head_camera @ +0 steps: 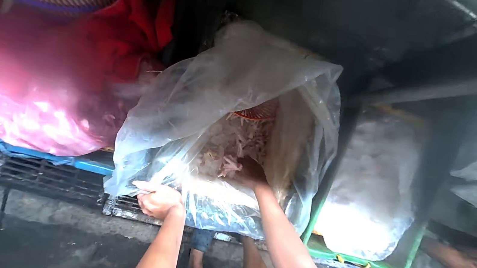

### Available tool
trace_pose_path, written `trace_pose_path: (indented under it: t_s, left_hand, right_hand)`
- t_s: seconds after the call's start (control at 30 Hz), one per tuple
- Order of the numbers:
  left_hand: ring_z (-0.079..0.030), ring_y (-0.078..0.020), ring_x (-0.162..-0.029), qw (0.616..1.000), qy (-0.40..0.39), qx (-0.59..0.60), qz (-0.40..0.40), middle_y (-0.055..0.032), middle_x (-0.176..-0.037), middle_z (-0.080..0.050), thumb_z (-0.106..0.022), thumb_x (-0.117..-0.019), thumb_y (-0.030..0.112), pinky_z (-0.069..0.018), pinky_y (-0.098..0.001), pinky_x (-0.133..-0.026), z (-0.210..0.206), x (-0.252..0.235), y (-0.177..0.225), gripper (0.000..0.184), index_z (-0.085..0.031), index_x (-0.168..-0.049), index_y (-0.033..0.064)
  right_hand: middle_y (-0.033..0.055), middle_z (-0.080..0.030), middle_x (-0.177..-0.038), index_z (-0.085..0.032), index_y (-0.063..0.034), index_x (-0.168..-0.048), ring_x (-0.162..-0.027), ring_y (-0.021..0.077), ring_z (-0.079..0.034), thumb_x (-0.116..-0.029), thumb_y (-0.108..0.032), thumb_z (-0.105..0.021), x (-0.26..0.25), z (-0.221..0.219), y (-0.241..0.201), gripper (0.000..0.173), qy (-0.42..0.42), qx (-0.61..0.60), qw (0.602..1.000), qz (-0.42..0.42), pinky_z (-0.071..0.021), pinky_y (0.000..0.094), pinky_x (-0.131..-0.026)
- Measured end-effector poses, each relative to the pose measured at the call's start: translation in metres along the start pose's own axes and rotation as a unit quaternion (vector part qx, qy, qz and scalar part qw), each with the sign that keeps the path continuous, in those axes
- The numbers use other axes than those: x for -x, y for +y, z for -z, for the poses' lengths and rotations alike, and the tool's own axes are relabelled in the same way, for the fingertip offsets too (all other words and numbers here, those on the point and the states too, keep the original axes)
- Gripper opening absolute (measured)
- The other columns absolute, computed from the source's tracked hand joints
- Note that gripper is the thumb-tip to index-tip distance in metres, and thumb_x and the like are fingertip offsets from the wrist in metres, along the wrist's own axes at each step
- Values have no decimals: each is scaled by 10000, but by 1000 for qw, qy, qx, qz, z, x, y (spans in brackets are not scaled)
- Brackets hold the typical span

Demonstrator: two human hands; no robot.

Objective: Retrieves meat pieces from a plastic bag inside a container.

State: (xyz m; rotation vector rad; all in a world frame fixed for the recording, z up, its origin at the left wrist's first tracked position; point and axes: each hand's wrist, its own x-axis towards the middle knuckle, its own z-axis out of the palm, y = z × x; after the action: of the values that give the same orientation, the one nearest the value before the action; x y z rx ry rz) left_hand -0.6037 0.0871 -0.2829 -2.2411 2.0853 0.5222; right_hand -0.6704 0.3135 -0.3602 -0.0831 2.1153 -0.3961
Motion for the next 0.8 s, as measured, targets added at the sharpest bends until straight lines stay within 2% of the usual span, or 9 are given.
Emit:
trace_pose_path:
  t_s: [0.1,0.17,0.3,0.37,0.47,0.57,0.67,0.73,0.8]
  left_hand:
    - [-635,-348,-1240,1000,1,-7,2,-224,-1270,-678,-232,-1116,460,-485,-528,-1023,-1,0,0,657,-628,-1292,-34]
    - [-634,-346,-1240,1000,-1,-5,6,-221,-1264,-680,-231,-1115,465,-481,-528,-1025,-1,0,0,659,-629,-1288,-32]
    - [-641,-352,-1232,1000,-9,-9,10,-222,-1258,-685,-218,-1113,486,-485,-532,-1021,1,0,1,681,-634,-1283,-26]
    - [-643,-358,-1226,1000,-9,-5,9,-226,-1249,-687,-221,-1114,483,-489,-536,-1011,1,1,1,679,-639,-1275,-28]
    - [-653,-358,-1211,1000,0,-1,7,-230,-1238,-690,-214,-1115,479,-501,-531,-999,0,0,1,683,-636,-1262,-38]
    - [-661,-342,-1199,1000,10,3,11,-218,-1220,-702,-231,-1114,484,-500,-523,-998,-1,-1,0,677,-649,-1255,-30]
    - [-683,-336,-1154,1000,14,-4,3,-217,-1174,-714,-242,-1116,470,-519,-512,-965,-2,0,0,665,-662,-1203,-38]
    - [-683,-337,-1158,1000,18,-7,1,-218,-1172,-716,-240,-1118,463,-520,-514,-964,-2,-1,-1,662,-669,-1199,-34]
    - [-679,-339,-1166,1000,21,-6,1,-216,-1174,-717,-241,-1118,459,-516,-522,-965,-3,-3,-2,656,-671,-1214,-27]
  right_hand:
    - [157,-505,-1510,-582,-188,-1424,-1385,358,-489,-866,-604,-699,1,-18,-8,705,-4,30,999,32,-463,571,-1093]
    - [196,-443,-1562,-489,-153,-1511,-1427,375,-447,-802,-664,-742,-8,-27,-17,910,10,26,999,33,-439,564,-1127]
    - [194,-490,-1514,-528,-180,-1481,-1368,359,-517,-821,-469,-791,-25,-32,-13,767,44,23,998,49,-481,536,-1093]
    - [159,-559,-1460,-570,-146,-1444,-1329,322,-563,-892,-350,-750,-26,-27,-2,615,48,-29,997,50,-481,517,-1102]
    - [157,-679,-1304,-623,-86,-1375,-1224,288,-643,-890,-290,-760,-24,-5,7,543,80,-135,987,26,-492,490,-1090]
    - [198,-661,-1304,-519,-125,-1465,-1207,357,-641,-917,-383,-748,-34,22,15,647,98,-101,990,-27,-499,560,-1055]
    - [242,-634,-1332,-210,-207,-1642,-1193,420,-638,-892,-346,-781,-67,28,31,953,97,-132,983,-81,-508,629,-1006]
    - [247,-606,-1371,-191,-238,-1642,-1208,421,-626,-819,-309,-849,-90,17,37,1056,110,-220,965,-94,-512,639,-996]
    - [246,-581,-1403,-282,-154,-1602,-1237,403,-609,-840,-336,-841,-105,8,37,962,125,-305,939,-98,-509,621,-1018]
